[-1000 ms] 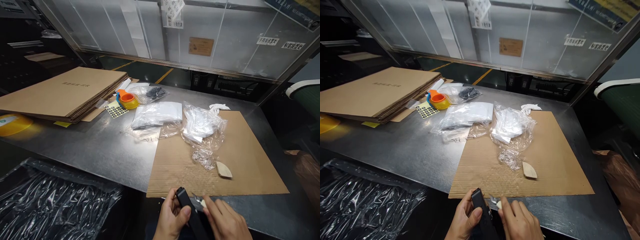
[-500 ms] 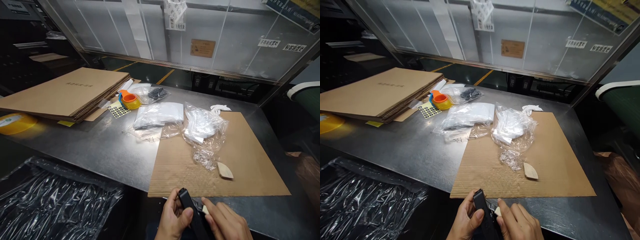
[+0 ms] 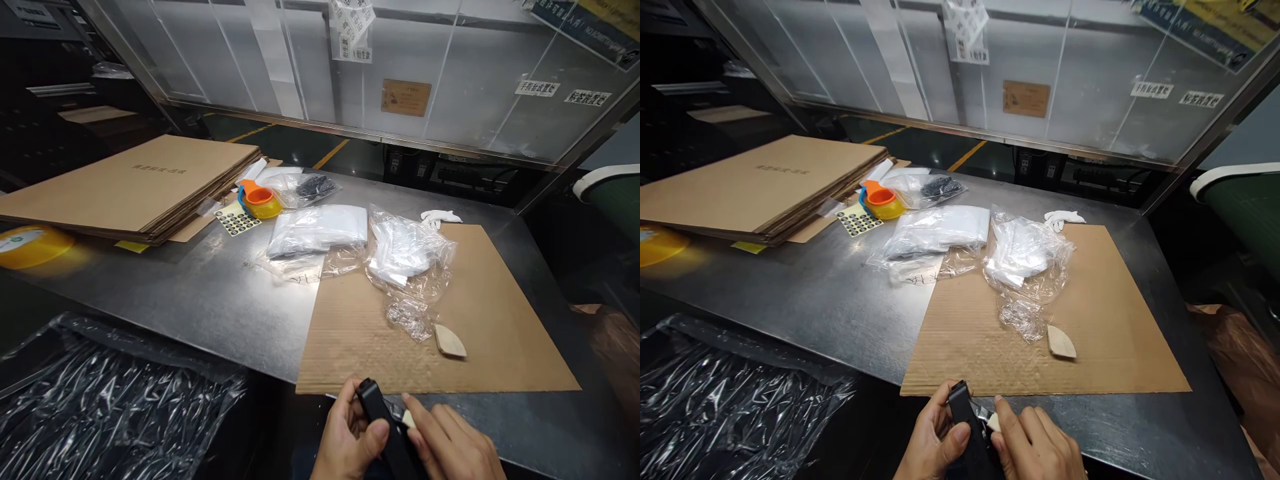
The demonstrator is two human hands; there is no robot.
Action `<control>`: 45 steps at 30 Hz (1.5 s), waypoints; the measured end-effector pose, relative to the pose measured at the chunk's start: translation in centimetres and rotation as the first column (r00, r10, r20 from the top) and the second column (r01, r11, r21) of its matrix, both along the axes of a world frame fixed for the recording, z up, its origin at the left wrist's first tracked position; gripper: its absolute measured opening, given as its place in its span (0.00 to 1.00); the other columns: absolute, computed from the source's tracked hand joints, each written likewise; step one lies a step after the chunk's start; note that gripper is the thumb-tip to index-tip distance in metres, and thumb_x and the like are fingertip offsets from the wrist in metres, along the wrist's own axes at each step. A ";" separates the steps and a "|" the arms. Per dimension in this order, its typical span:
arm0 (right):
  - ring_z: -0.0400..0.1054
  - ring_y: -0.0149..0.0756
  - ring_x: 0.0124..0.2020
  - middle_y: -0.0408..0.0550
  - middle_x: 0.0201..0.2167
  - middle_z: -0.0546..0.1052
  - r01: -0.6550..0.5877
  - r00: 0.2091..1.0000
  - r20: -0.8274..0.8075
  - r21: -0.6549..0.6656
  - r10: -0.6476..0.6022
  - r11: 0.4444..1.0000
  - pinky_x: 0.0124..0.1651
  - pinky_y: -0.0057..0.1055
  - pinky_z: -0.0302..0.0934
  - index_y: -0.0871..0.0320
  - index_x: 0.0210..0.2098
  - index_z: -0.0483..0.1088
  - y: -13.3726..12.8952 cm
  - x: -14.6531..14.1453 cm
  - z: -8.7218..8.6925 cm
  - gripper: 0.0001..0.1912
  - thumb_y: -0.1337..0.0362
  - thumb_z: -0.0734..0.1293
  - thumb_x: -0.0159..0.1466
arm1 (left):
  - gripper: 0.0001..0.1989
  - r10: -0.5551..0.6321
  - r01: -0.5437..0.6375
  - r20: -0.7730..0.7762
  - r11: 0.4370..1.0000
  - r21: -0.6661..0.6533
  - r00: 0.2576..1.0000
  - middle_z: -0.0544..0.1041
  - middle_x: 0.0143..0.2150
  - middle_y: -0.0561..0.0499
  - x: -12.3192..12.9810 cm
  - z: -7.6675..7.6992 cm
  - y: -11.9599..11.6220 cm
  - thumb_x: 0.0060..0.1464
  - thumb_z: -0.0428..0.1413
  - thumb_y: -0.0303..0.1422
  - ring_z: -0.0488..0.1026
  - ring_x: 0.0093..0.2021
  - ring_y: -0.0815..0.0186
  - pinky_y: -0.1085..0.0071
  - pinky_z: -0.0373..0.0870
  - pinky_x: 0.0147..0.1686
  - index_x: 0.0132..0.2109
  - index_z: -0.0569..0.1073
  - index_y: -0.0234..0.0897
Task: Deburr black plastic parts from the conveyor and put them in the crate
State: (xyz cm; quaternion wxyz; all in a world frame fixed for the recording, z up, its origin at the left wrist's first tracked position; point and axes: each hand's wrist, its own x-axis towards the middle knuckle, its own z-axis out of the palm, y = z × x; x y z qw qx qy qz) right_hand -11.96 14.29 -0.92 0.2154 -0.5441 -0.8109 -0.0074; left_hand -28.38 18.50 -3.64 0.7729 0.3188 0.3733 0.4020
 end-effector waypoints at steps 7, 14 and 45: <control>0.71 0.32 0.24 0.45 0.24 0.73 0.149 0.989 0.023 -0.086 -0.147 0.985 0.21 0.23 0.60 0.58 0.48 0.68 0.4 0.4 -2.2 0.18 0.60 0.51 0.69 | 0.24 0.019 -0.019 0.014 1.000 0.011 1.000 0.71 0.24 0.55 0.4 1.3 0.1 0.36 0.65 0.46 0.67 0.26 0.72 0.78 0.62 0.26 0.35 0.67 0.35; 0.74 0.33 0.30 0.46 0.28 0.76 0.126 0.949 -0.257 -0.228 -0.184 0.966 0.32 0.23 0.67 0.55 0.47 0.68 0.6 0.7 -1.7 0.16 0.62 0.53 0.68 | 0.25 0.031 -0.032 -0.013 0.999 -0.044 0.999 0.71 0.25 0.55 0.5 0.9 0.2 0.38 0.64 0.48 0.66 0.23 0.74 0.79 0.61 0.22 0.36 0.67 0.35; 0.69 0.41 0.42 0.52 0.44 0.73 0.332 0.892 -0.262 -0.168 -0.367 0.928 0.43 0.34 0.65 0.55 0.55 0.62 2.2 8.6 -7.2 0.27 0.46 0.49 0.66 | 0.28 0.285 -0.231 0.026 0.824 -0.518 0.958 0.78 0.32 0.41 0.9 0.0 2.1 0.49 0.57 0.49 0.77 0.26 0.60 0.70 0.73 0.22 0.49 0.63 0.31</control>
